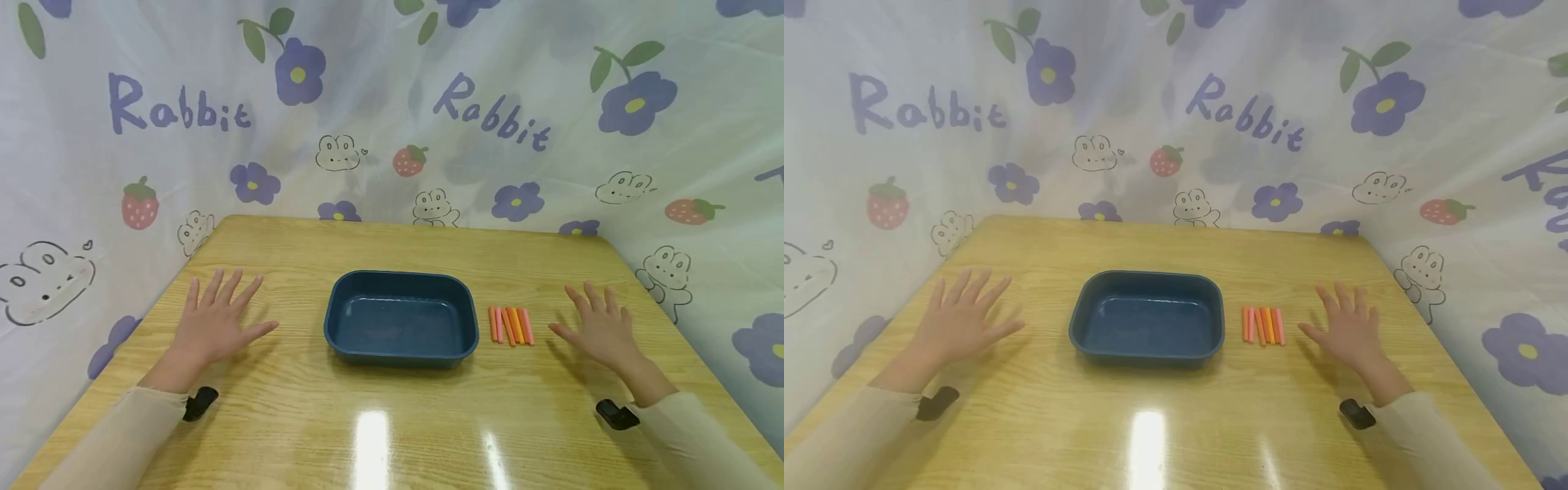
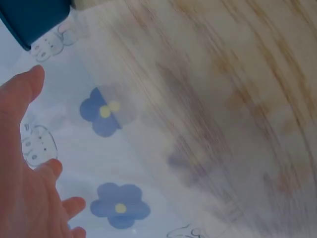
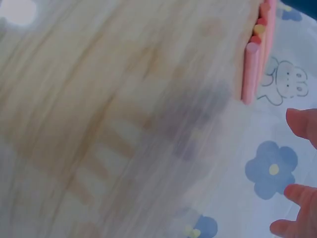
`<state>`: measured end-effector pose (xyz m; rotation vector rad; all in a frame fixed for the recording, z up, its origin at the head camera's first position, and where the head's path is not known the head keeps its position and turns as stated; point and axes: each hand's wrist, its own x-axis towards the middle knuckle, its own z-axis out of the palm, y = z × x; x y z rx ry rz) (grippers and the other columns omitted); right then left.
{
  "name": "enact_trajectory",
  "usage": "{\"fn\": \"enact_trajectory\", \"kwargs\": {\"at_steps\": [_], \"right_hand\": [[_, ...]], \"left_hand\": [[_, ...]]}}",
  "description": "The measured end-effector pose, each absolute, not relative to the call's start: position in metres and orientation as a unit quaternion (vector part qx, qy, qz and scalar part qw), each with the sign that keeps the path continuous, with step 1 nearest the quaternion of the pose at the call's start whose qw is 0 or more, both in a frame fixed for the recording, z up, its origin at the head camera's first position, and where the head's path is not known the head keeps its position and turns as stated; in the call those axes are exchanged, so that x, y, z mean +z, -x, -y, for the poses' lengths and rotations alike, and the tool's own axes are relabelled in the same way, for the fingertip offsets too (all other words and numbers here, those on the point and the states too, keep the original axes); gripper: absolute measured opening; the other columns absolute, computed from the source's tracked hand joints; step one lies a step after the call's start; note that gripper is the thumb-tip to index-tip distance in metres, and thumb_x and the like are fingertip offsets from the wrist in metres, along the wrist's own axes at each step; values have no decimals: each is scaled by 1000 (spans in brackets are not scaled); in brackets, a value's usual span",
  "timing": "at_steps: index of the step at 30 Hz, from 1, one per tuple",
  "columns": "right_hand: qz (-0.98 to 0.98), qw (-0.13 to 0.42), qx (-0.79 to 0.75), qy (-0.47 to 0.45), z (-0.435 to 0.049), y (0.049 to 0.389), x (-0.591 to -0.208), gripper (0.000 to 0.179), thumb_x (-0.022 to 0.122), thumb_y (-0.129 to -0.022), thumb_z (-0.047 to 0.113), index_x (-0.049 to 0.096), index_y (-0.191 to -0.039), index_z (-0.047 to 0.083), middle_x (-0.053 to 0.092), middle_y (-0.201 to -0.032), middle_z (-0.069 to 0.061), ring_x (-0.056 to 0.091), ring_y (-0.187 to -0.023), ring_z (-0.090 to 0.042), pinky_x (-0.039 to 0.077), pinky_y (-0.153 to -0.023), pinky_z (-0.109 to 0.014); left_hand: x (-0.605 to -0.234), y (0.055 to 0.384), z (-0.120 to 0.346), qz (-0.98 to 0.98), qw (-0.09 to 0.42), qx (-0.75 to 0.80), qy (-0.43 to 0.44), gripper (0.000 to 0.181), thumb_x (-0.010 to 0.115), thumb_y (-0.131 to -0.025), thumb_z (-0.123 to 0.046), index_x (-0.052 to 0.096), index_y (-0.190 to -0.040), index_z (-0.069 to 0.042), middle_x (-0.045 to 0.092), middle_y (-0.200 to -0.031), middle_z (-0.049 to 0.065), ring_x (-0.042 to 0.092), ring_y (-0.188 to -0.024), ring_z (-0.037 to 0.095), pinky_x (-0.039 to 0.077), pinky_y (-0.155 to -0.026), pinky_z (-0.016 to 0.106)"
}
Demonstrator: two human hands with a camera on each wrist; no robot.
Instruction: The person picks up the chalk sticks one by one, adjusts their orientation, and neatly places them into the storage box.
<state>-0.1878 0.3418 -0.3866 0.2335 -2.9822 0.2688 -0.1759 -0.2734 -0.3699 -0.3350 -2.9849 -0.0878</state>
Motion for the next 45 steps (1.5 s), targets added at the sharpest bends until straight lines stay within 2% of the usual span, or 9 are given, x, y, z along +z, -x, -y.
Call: {"fn": "enact_trajectory", "kwargs": {"at_steps": [6, 11, 14, 19, 24, 26, 33, 38, 45], "right_hand": [[984, 51, 155, -66, -333, 190, -382, 86, 54, -88, 53, 21, -145, -1, 10, -146, -34, -2, -129, -57, 14, -87, -79], [974, 50, 214, -63, -327, 193, -379, 85, 56, -90, 46, 19, -143, -9, 14, -141, -40, 9, -126, -59, 15, -90, -77], [967, 44, 243, -57, -324, 195, -378, 85, 56, -90, 44, 17, -142, -11, 16, -139, -41, 14, -124, -59, 17, -92, -74], [960, 25, 275, -42, -320, 196, -377, 87, 55, -91, 45, 14, -143, -11, 16, -139, -41, 17, -123, -59, 21, -92, -73], [951, 17, 305, -36, -316, 199, -377, 85, 55, -92, 42, 15, -142, -13, 18, -138, -41, 19, -124, -57, 23, -94, -70], [946, 8, 323, -35, -314, 200, -377, 84, 54, -93, 41, 14, -142, -14, 18, -138, -41, 19, -124, -56, 23, -95, -69], [921, -29, 388, -16, -310, 202, -380, 80, 52, -95, 34, 10, -143, -13, 13, -139, -42, 20, -121, -60, 28, -95, -67], [904, -53, 425, 6, -308, 203, -384, 78, 51, -96, 34, 9, -144, -11, 15, -139, -40, 23, -122, -57, 31, -96, -64], [865, -92, 492, 32, -307, 205, -387, 75, 49, -97, 35, 10, -145, -8, 21, -137, -36, 36, -118, -48, 43, -94, -51]], "left_hand": [[-371, 176, 268, 989, 80, -68, 105, 92, 47, -82, -70, 22, -149, -13, 25, -144, 29, 5, -135, 46, -13, -104, 60], [-371, 179, 262, 984, 88, -116, 103, 93, 50, -82, -67, 22, -149, -10, 32, -141, 30, 11, -133, 49, -11, -104, 61], [-369, 181, 259, 980, 80, -155, 97, 94, 54, -81, -66, 21, -149, -9, 33, -140, 30, 14, -131, 50, -6, -104, 64], [-362, 185, 253, 969, 56, -227, 83, 98, 60, -79, -62, 16, -150, -9, 33, -140, 29, 16, -129, 52, 8, -98, 71], [-356, 190, 247, 949, 49, -297, 90, 101, 68, -78, -54, 14, -150, -7, 39, -136, 30, 28, -126, 50, 24, -96, 68], [-355, 192, 246, 942, 34, -323, 88, 101, 70, -78, -51, 13, -150, -9, 38, -137, 30, 32, -124, 49, 30, -93, 66], [-353, 195, 240, 890, -54, -447, 71, 98, 72, -79, -44, 11, -151, -18, 30, -143, 26, 28, -128, 47, 33, -97, 60], [-350, 195, 232, 855, -87, -506, 71, 92, 72, -82, -35, 14, -151, -15, 33, -141, 26, 36, -125, 44, 41, -94, 55], [-357, 202, 217, 798, -134, -582, 76, 80, 69, -85, -22, 22, -148, -6, 31, -140, 28, 43, -120, 40, 48, -90, 45]]}}
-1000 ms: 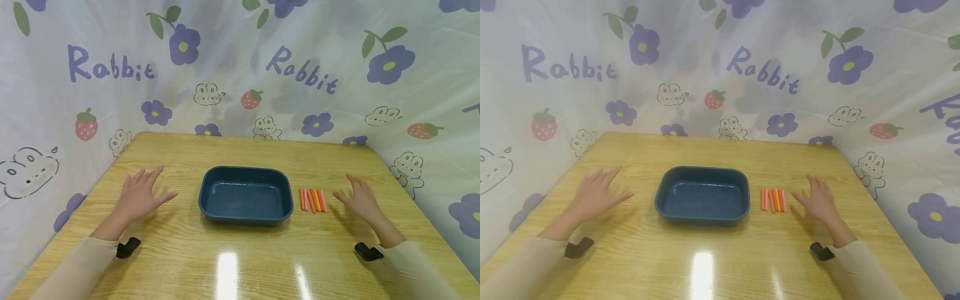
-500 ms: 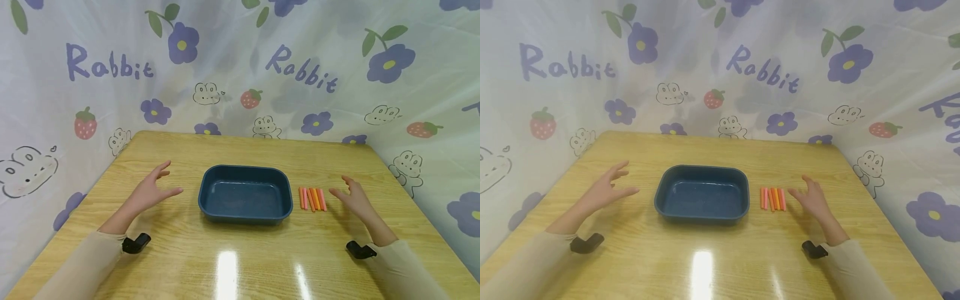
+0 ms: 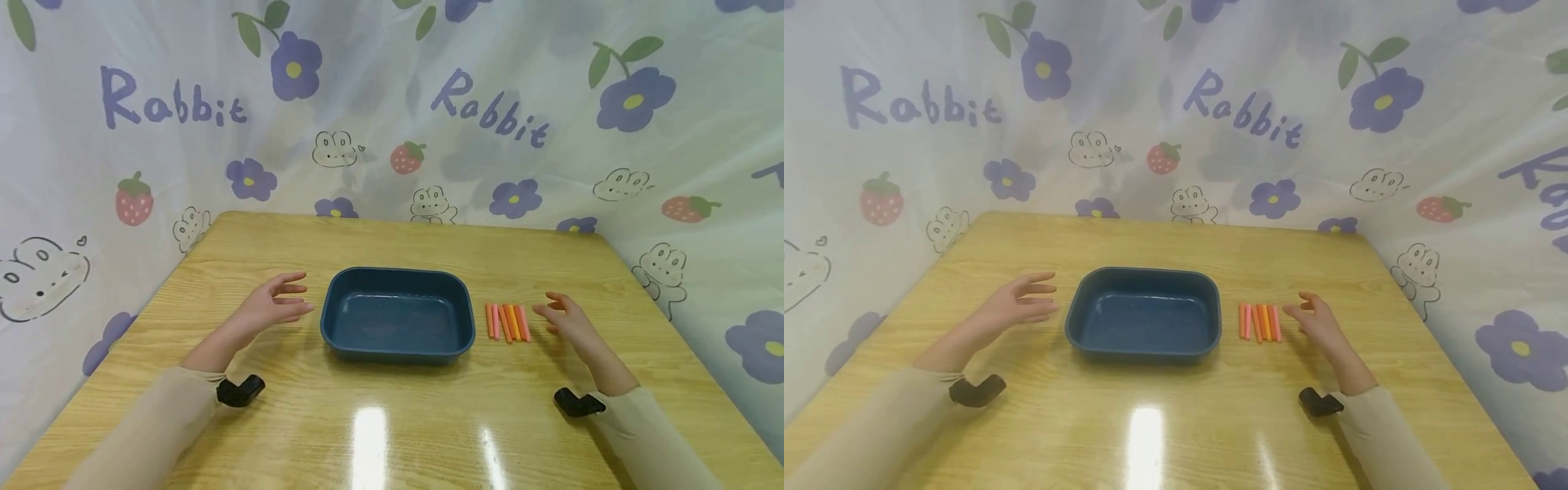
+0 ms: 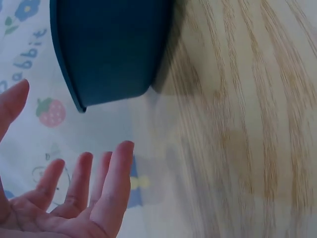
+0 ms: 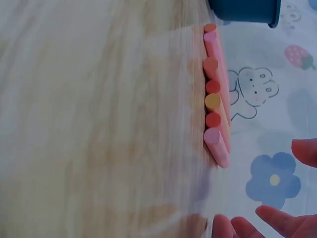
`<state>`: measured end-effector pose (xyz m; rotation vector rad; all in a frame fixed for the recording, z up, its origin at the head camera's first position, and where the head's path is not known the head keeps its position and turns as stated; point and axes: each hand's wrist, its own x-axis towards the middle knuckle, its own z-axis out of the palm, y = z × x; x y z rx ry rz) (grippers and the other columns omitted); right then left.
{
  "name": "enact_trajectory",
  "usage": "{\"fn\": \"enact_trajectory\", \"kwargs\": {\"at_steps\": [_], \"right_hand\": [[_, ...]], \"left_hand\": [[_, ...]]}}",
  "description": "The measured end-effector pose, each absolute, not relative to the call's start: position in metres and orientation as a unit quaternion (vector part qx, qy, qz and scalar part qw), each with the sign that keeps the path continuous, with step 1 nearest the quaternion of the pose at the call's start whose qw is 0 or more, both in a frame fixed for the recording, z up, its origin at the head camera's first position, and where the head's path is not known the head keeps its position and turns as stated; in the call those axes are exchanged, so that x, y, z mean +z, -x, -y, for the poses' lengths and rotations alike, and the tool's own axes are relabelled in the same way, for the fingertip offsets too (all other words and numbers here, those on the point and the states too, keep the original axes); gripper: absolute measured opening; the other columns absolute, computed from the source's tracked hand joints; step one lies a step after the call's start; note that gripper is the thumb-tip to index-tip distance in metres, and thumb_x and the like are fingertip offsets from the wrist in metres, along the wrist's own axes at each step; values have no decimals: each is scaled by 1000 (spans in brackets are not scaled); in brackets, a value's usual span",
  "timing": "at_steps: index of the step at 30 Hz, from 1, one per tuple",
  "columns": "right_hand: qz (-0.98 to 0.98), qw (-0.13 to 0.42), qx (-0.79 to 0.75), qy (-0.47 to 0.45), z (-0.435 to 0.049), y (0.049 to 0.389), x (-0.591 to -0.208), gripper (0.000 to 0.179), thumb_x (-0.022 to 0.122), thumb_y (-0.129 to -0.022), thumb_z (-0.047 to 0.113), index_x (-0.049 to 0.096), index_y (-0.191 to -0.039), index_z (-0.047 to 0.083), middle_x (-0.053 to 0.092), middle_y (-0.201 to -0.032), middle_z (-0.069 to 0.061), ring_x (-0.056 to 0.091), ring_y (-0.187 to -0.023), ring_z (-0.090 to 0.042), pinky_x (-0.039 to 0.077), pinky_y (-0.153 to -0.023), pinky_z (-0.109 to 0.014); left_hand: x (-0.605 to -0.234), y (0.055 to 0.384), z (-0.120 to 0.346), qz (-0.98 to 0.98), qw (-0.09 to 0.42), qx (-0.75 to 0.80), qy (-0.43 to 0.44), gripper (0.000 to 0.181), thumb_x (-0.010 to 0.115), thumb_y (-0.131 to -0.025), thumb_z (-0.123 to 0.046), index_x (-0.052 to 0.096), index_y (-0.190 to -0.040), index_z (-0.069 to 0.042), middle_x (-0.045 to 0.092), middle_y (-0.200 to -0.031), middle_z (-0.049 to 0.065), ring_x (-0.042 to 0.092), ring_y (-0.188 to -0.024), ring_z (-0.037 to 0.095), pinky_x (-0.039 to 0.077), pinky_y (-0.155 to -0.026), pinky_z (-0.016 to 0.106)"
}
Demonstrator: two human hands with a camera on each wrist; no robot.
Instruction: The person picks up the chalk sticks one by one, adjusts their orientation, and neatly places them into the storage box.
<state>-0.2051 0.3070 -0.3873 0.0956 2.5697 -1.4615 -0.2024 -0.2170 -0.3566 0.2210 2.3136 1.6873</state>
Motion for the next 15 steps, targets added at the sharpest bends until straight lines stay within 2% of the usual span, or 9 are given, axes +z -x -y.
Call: {"fn": "enact_trajectory", "kwargs": {"at_steps": [7, 15], "right_hand": [[-823, 140, -546, -62, -304, 211, -390, 67, 50, -97, 25, 17, -144, -9, 21, -142, -32, 36, -121, -43, 51, -84, -30], [-851, 136, -503, -57, -296, 215, -396, 56, 57, -90, 4, 32, -137, -13, 39, -123, -29, 50, -103, -32, 54, -78, -31]], "left_hand": [[-363, 207, 206, -761, 176, 620, -65, 81, 69, -86, -17, 18, -148, -5, 26, -142, 29, 51, -113, 39, 48, -88, 46], [-372, 212, 201, -738, 210, 638, -59, 80, 68, -86, -16, 19, -148, -5, 24, -143, 27, 56, -108, 30, 49, -86, 49]]}}
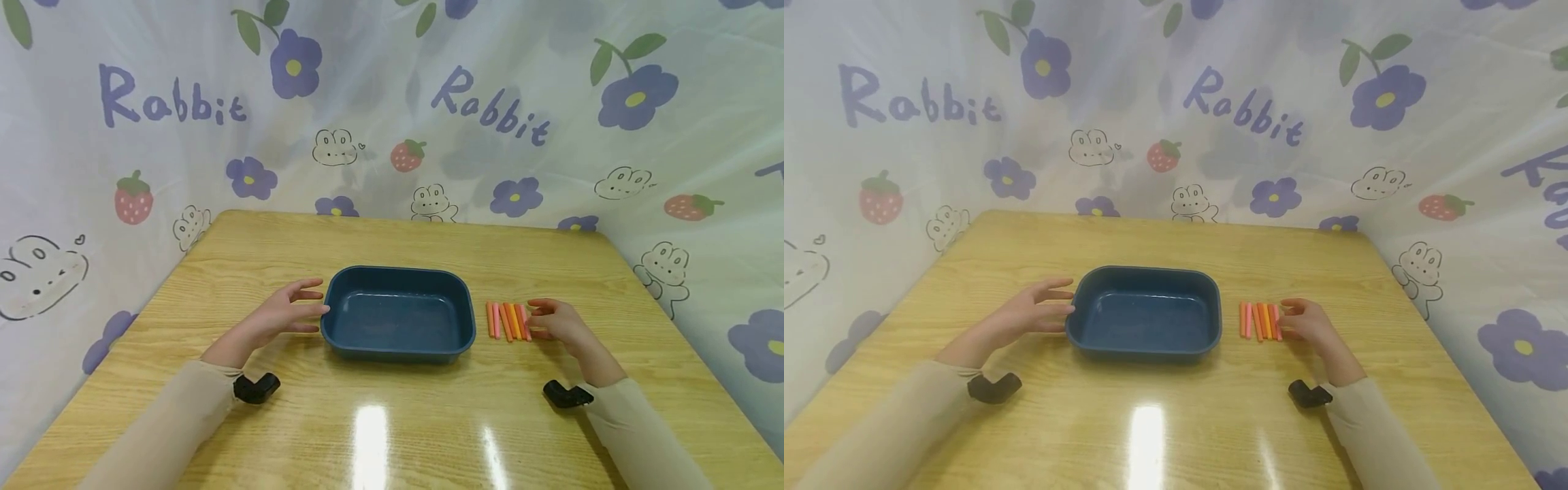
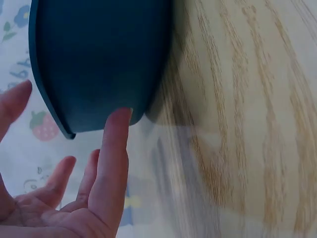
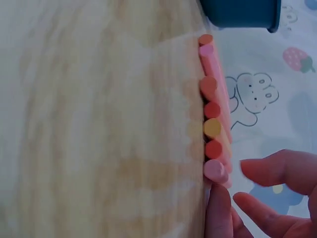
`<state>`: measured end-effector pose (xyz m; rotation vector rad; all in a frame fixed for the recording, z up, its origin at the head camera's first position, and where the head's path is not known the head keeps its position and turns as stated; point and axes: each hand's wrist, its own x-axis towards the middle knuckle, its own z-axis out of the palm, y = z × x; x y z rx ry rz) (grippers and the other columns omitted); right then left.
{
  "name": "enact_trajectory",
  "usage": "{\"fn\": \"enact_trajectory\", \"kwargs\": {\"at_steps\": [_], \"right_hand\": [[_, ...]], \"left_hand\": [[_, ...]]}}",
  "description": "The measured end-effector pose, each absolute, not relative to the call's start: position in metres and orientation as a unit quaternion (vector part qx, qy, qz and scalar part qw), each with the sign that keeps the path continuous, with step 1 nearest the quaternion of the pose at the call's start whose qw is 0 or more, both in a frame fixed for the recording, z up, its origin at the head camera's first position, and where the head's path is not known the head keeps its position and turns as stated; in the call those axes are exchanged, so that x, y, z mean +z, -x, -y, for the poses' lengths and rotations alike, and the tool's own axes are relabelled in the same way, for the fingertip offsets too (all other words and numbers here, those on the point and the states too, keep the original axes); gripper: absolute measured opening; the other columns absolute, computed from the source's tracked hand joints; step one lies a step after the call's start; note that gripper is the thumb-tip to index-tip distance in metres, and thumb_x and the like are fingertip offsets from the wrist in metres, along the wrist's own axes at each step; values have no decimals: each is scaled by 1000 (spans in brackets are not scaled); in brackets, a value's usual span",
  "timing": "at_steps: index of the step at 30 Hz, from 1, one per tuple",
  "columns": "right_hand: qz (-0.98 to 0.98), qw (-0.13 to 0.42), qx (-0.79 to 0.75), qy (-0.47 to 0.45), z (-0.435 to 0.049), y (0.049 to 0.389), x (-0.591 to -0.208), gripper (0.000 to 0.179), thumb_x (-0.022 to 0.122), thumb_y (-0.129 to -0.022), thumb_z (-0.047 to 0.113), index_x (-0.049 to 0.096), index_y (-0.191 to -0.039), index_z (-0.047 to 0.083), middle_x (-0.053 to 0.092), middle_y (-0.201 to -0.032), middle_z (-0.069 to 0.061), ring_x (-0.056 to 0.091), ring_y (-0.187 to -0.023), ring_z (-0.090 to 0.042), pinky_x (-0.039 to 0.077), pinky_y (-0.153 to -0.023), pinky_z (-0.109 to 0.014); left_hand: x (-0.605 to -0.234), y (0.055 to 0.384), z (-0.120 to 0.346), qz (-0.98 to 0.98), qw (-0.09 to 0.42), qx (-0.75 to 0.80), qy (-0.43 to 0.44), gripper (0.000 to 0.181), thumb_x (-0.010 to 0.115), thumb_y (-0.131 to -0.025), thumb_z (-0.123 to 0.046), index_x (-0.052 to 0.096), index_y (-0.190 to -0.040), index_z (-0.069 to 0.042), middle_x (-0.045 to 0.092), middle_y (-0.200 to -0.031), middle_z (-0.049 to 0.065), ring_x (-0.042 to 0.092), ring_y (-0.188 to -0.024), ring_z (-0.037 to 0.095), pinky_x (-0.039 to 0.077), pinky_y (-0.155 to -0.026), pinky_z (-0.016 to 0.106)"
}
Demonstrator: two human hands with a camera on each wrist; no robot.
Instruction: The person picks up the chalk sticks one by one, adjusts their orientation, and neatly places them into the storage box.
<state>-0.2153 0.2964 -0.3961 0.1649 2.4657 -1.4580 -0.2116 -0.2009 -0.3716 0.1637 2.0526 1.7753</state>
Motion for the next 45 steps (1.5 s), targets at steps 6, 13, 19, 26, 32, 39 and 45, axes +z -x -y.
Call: {"fn": "enact_trajectory", "kwargs": {"at_steps": [6, 13, 19, 26, 32, 39, 45], "right_hand": [[-870, 128, -473, -54, -294, 217, -399, 55, 61, -86, 0, 37, -134, -12, 40, -122, -29, 47, -104, -33, 55, -75, -30], [-875, 140, -459, -58, -295, 220, -399, 52, 60, -86, -1, 39, -133, -11, 48, -111, -23, 55, -87, -22, 55, -69, -29], [-880, 143, -450, -46, -289, 221, -397, 58, 64, -81, 1, 39, -132, -11, 55, -95, -17, 60, -71, -18, 55, -62, -31], [-856, 134, -496, -65, -290, 220, -394, 59, 61, -83, 0, 34, -135, -11, 51, -103, -20, 61, -71, -17, 56, -63, -32], [-787, 155, -592, -80, -298, 220, -394, 65, 58, -89, 3, 23, -143, -6, 47, -118, -19, 62, -80, -14, 56, -73, -33], [-715, 157, -676, -82, -296, 219, -394, 68, 55, -93, 6, 15, -147, -3, 61, -98, -2, 63, -80, -11, 54, -75, -27], [-646, 165, -741, -87, -286, 216, -386, 69, 53, -94, 4, 10, -148, 0, 61, -95, -2, 64, -81, -12, 54, -76, -26]], "left_hand": [[-374, 212, 198, -735, 216, 640, -55, 75, 67, -87, -17, 23, -146, -4, 28, -140, 26, 56, -107, 29, 50, -84, 48], [-375, 212, 194, -735, 223, 638, -57, 74, 67, -87, -15, 24, -146, -4, 30, -139, 27, 59, -101, 28, 51, -82, 48], [-375, 212, 192, -733, 222, 641, -50, 71, 64, -88, -11, 23, -146, -4, 31, -139, 27, 59, -101, 28, 52, -82, 46], [-376, 213, 191, -734, 218, 641, -52, 67, 60, -90, -8, 23, -146, -5, 32, -138, 27, 59, -101, 28, 53, -81, 43], [-376, 213, 190, -736, 216, 639, -56, 66, 59, -91, -7, 23, -147, -5, 33, -138, 27, 58, -102, 30, 53, -80, 43], [-376, 212, 190, -733, 215, 642, -61, 67, 59, -90, -7, 23, -147, -5, 33, -138, 27, 59, -102, 29, 53, -81, 43], [-377, 212, 191, -733, 213, 643, -60, 69, 61, -90, -9, 23, -147, -5, 33, -138, 27, 58, -102, 28, 53, -80, 43]]}}
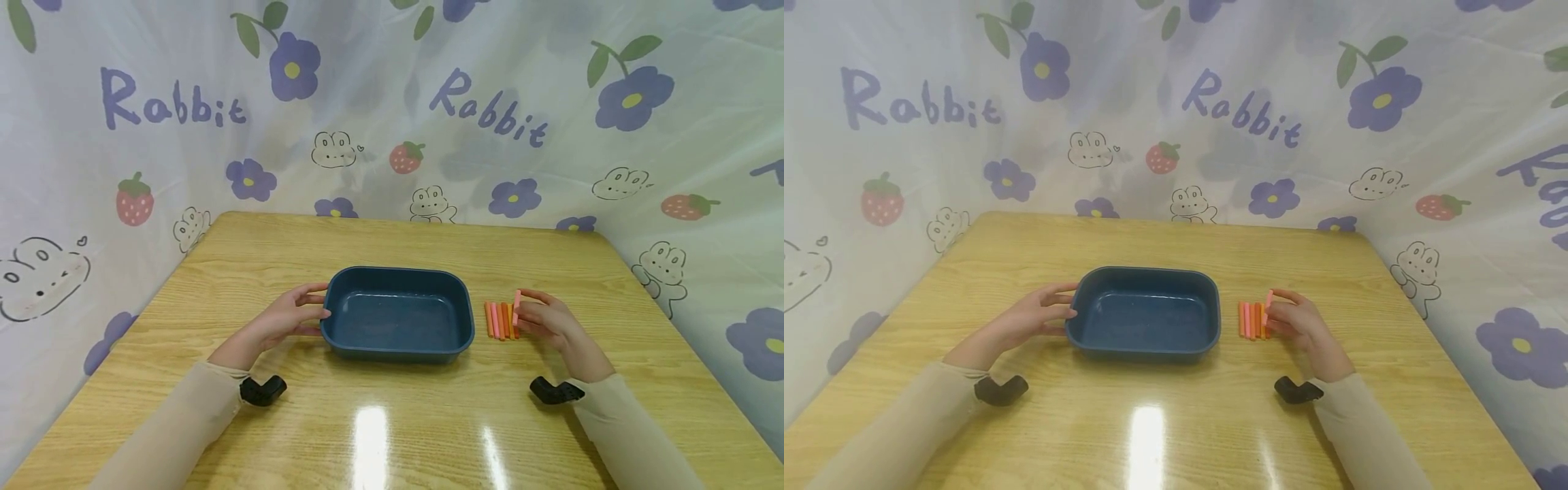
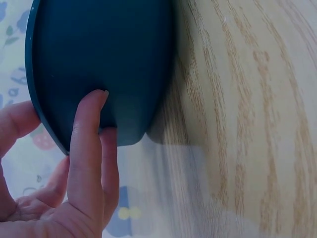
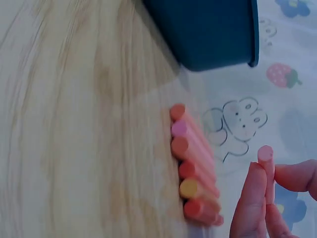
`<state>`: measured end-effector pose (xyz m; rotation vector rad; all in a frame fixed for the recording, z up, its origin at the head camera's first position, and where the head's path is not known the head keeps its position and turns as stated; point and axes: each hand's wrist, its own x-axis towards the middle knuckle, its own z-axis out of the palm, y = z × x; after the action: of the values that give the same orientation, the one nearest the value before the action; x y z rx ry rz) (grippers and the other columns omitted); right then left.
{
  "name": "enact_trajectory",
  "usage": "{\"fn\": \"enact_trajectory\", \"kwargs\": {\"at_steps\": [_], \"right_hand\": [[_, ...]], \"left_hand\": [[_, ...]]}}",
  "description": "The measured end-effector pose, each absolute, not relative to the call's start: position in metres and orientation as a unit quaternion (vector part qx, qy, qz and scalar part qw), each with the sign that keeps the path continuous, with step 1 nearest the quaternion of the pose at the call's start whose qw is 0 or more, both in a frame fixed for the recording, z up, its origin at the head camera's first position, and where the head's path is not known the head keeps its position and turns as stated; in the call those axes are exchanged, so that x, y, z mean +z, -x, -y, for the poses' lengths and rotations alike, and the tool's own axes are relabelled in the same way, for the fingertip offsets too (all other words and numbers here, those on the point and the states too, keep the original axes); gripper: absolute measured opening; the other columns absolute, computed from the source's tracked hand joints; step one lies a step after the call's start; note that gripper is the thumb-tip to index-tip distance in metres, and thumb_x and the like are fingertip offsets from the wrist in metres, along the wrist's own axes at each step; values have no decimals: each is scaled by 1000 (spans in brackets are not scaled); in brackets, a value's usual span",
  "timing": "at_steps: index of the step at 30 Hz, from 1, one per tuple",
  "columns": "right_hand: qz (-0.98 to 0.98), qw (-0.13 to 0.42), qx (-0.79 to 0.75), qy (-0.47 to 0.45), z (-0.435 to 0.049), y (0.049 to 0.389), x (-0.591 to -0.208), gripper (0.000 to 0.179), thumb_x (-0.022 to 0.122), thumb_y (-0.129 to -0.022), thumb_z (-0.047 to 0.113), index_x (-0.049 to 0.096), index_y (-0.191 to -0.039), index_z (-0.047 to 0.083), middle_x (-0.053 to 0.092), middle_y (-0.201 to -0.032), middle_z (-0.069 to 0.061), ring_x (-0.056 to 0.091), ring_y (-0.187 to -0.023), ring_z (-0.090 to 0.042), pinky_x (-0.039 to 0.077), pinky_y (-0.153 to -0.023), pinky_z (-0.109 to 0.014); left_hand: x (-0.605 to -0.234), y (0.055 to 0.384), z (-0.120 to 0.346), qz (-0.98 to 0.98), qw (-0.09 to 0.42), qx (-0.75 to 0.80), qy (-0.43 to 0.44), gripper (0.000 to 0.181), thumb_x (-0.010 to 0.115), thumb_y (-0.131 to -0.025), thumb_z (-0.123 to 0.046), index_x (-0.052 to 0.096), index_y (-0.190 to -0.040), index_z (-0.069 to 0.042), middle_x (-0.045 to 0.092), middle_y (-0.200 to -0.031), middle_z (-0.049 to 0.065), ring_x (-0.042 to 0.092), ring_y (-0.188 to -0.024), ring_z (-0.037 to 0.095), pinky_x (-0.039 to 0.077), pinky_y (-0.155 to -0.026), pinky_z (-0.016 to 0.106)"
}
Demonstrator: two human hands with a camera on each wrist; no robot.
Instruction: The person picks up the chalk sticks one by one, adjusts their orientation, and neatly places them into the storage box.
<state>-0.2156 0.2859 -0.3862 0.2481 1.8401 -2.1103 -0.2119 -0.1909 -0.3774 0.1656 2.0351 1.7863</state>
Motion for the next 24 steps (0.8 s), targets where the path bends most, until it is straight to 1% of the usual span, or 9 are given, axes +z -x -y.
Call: {"fn": "enact_trajectory", "kwargs": {"at_steps": [5, 10, 13, 16, 22, 24], "right_hand": [[-600, 164, -778, -96, -278, 214, -380, 66, 51, -94, 0, 13, -148, 2, 61, -93, -5, 64, -79, -14, 54, -74, -27], [-586, 156, -789, -100, -268, 213, -373, 64, 51, -93, -1, 15, -147, 3, 60, -91, -5, 65, -79, -14, 55, -73, -26], [-588, 156, -787, -101, -263, 213, -370, 64, 49, -94, -1, 14, -148, 3, 59, -90, -5, 65, -78, -13, 55, -73, -25], [-586, 158, -789, -99, -258, 214, -366, 65, 47, -94, -2, 12, -148, 3, 58, -92, -5, 65, -77, -13, 55, -72, -24], [-570, 171, -799, -86, -247, 219, -360, 67, 49, -94, -2, 10, -148, 3, 58, -94, -5, 65, -81, -15, 55, -74, -26], [-569, 174, -799, -87, -244, 221, -357, 69, 50, -93, -2, 10, -149, 4, 56, -99, -7, 65, -82, -15, 54, -75, -26]], "left_hand": [[-378, 212, 191, -734, 213, 642, -59, 69, 61, -90, -9, 23, -147, -5, 32, -138, 27, 58, -102, 28, 53, -81, 43], [-377, 212, 192, -736, 213, 640, -59, 67, 60, -90, -8, 23, -147, -5, 32, -139, 27, 58, -103, 30, 53, -81, 43], [-377, 212, 192, -736, 213, 640, -58, 68, 60, -90, -8, 23, -147, -5, 32, -138, 27, 58, -103, 30, 53, -81, 43], [-377, 212, 192, -734, 214, 642, -61, 69, 61, -90, -9, 23, -147, -5, 32, -138, 27, 59, -102, 30, 53, -81, 43], [-378, 212, 191, -733, 212, 643, -63, 68, 61, -90, -8, 23, -147, -4, 33, -137, 28, 59, -101, 29, 53, -81, 43], [-378, 212, 191, -734, 212, 642, -62, 68, 60, -90, -8, 23, -147, -4, 33, -138, 28, 59, -101, 28, 53, -81, 43]]}}
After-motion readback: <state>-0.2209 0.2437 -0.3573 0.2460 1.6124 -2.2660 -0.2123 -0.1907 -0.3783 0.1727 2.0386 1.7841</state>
